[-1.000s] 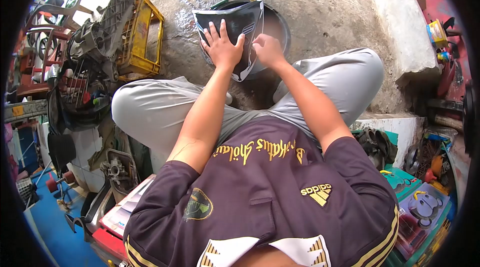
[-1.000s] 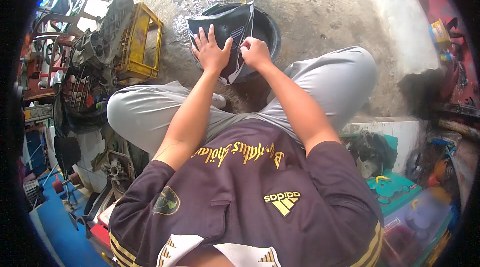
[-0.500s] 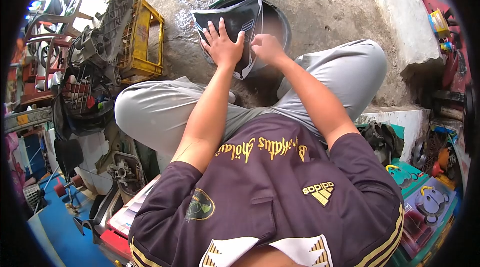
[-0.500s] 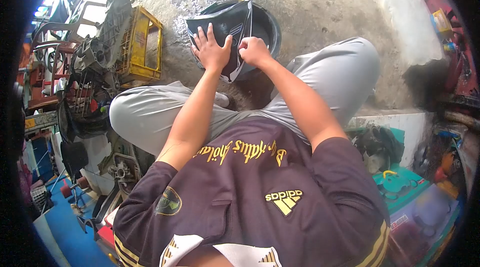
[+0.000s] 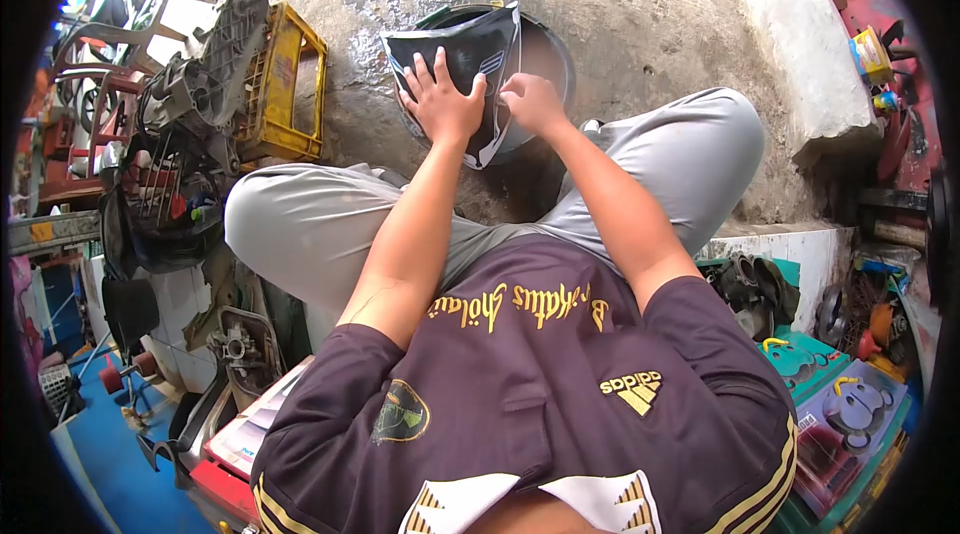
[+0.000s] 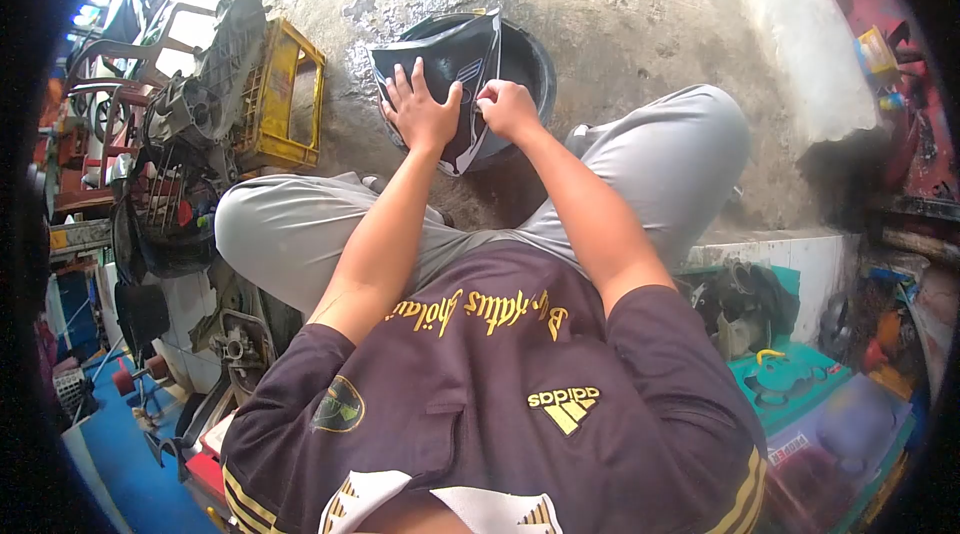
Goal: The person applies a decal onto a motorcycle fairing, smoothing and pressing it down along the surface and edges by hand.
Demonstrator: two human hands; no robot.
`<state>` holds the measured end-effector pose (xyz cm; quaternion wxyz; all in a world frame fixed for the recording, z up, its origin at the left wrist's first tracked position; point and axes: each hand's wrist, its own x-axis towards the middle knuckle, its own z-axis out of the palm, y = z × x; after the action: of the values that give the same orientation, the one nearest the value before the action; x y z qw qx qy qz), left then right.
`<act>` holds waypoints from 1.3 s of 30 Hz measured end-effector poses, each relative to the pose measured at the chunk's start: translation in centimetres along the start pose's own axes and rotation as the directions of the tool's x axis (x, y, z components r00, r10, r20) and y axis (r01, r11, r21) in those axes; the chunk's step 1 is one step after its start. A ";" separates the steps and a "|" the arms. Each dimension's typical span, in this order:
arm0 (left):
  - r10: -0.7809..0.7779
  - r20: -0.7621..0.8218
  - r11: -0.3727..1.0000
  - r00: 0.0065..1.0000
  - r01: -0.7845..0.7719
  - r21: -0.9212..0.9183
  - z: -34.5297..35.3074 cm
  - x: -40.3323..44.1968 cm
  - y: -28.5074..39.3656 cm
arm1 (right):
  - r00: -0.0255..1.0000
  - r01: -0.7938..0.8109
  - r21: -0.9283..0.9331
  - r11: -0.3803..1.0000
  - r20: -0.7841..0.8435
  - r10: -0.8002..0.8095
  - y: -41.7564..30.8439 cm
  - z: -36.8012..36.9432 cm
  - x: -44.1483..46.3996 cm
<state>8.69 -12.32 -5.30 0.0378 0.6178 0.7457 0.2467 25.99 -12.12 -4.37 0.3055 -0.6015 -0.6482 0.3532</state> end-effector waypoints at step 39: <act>0.010 -0.010 1.000 1.000 -0.011 -0.014 -0.2 0.1 -0.1 | 0.999 0.031 -0.052 0.998 0.008 -0.031 -1.1 -0.6 0.0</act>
<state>8.48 -12.34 -5.16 0.0372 0.6202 0.7408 0.2554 25.89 -12.07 -3.16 0.2929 -0.5978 -0.6675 0.3337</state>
